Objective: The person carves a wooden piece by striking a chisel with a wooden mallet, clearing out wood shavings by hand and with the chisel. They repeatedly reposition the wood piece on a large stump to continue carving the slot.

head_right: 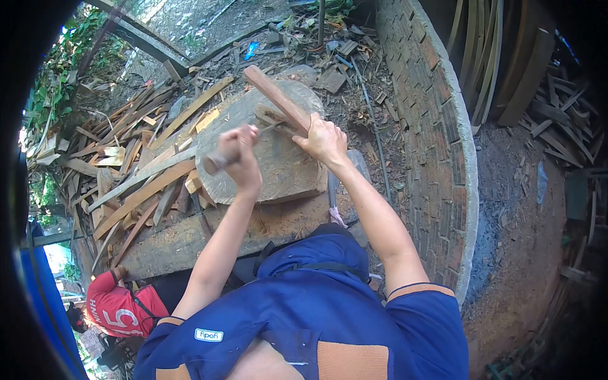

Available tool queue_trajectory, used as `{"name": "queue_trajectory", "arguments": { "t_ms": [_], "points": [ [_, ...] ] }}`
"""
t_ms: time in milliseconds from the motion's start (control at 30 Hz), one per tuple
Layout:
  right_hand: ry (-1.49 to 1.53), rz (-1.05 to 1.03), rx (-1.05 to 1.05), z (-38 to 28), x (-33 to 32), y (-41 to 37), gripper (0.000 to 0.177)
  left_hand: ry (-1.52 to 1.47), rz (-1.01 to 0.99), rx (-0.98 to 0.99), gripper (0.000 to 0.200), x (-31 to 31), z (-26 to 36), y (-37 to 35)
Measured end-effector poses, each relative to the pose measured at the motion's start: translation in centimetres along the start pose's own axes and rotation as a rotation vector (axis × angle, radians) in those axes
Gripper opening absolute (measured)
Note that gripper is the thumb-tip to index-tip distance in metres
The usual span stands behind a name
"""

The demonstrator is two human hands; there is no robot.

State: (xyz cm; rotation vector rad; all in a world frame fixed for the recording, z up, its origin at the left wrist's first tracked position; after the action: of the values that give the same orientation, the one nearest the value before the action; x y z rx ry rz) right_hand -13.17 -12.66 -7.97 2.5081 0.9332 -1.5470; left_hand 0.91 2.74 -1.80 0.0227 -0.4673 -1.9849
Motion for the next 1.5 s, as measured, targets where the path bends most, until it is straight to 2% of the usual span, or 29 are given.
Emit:
{"name": "queue_trajectory", "arguments": {
  "t_ms": [33,100,133,200,233,300,333,500,767,900,967,1033,1100,1133,1167,1233,1267,1333,1433,1467,1500],
  "points": [
    [0.000,-0.004,0.000,0.0,-0.1,0.0,0.063,-0.001,-0.003,0.000,0.017,0.6,0.6,1.1],
    [0.003,-0.009,-0.001,0.0,-0.2,0.1,0.063,-0.242,0.094,-0.001,0.018,0.6,1.2,3.3],
    [0.027,-0.015,0.020,0.2,-0.2,0.2,0.062,-0.240,0.093,-0.001,0.018,0.8,1.8,3.8],
    [0.053,-0.027,0.036,0.4,0.1,0.5,0.060,-0.156,-0.141,0.006,0.019,3.0,2.9,4.5],
    [0.079,-0.036,0.039,0.7,0.2,0.8,0.061,-0.152,-0.138,0.008,0.019,3.1,2.9,4.7],
    [0.104,-0.046,0.045,0.9,0.3,0.9,0.062,-0.202,-0.334,-0.053,0.019,5.3,2.4,4.2],
    [0.108,-0.047,0.040,0.8,0.1,0.8,0.063,-0.159,-0.370,-0.046,0.017,5.7,2.0,4.1],
    [0.082,-0.044,0.031,0.5,-0.1,0.5,0.066,-0.118,-0.394,-0.111,0.017,6.1,0.6,4.1],
    [0.042,0.006,-0.021,-0.6,-0.8,-0.4,0.058,-0.114,-0.456,-0.122,0.018,7.3,0.1,5.2],
    [0.031,0.034,-0.066,-0.9,-0.2,-0.6,0.059,-0.084,-0.437,-0.056,0.020,7.2,-0.2,4.5],
    [0.112,0.022,-0.036,0.3,0.6,-0.3,0.058,-0.047,-0.418,0.050,0.020,6.8,0.8,3.3],
    [0.140,0.010,-0.075,1.6,1.2,0.7,0.057,-0.050,-0.412,0.070,0.020,6.5,1.1,2.3],
    [0.233,-0.084,-0.063,1.7,0.6,0.7,0.054,0.095,-0.553,0.146,0.020,7.2,1.8,1.4],
    [0.306,-0.132,-0.044,0.8,-0.8,0.3,0.049,0.105,-0.570,0.116,0.020,7.3,1.7,1.2],
    [0.370,-0.062,-0.141,-0.2,-2.4,0.3,0.043,0.109,-0.562,0.103,0.020,7.1,1.7,1.1],
    [0.475,-0.012,-0.232,-4.8,-9.8,-3.5,0.043,0.029,-0.528,0.079,0.021,7.3,1.6,1.8],
    [0.524,0.083,-0.348,-6.2,-12.6,-4.6,0.043,0.144,-0.533,0.089,0.021,7.5,2.2,2.2],
    [0.578,0.324,-0.683,-9.6,-17.9,-8.2,0.038,0.064,-0.562,0.055,0.020,7.9,0.9,2.9],
    [0.414,0.267,-0.736,-10.8,-18.6,-10.5,0.046,-0.017,-0.615,0.006,0.019,8.4,0.6,3.7],
    [0.149,0.179,-0.628,-10.7,-17.5,-10.4,0.044,-0.145,-0.590,0.031,0.019,8.6,1.3,3.8],
    [-0.102,0.160,-0.638,-10.6,-16.1,-10.1,0.043,-0.274,-0.565,0.054,0.019,8.5,1.9,3.9]
  ]
}}
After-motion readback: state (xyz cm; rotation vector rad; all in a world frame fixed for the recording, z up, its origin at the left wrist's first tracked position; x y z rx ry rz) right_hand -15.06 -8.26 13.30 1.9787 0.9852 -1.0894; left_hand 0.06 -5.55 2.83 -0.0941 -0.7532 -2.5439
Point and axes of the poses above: each hand's wrist, its own y-axis towards the middle knuckle, its own x-axis out of the palm, z = x × y, the point moved 9 cm from there along y, towards the middle knuckle, and after that the axes turned 3 degrees about x, right-handed, at the moved point
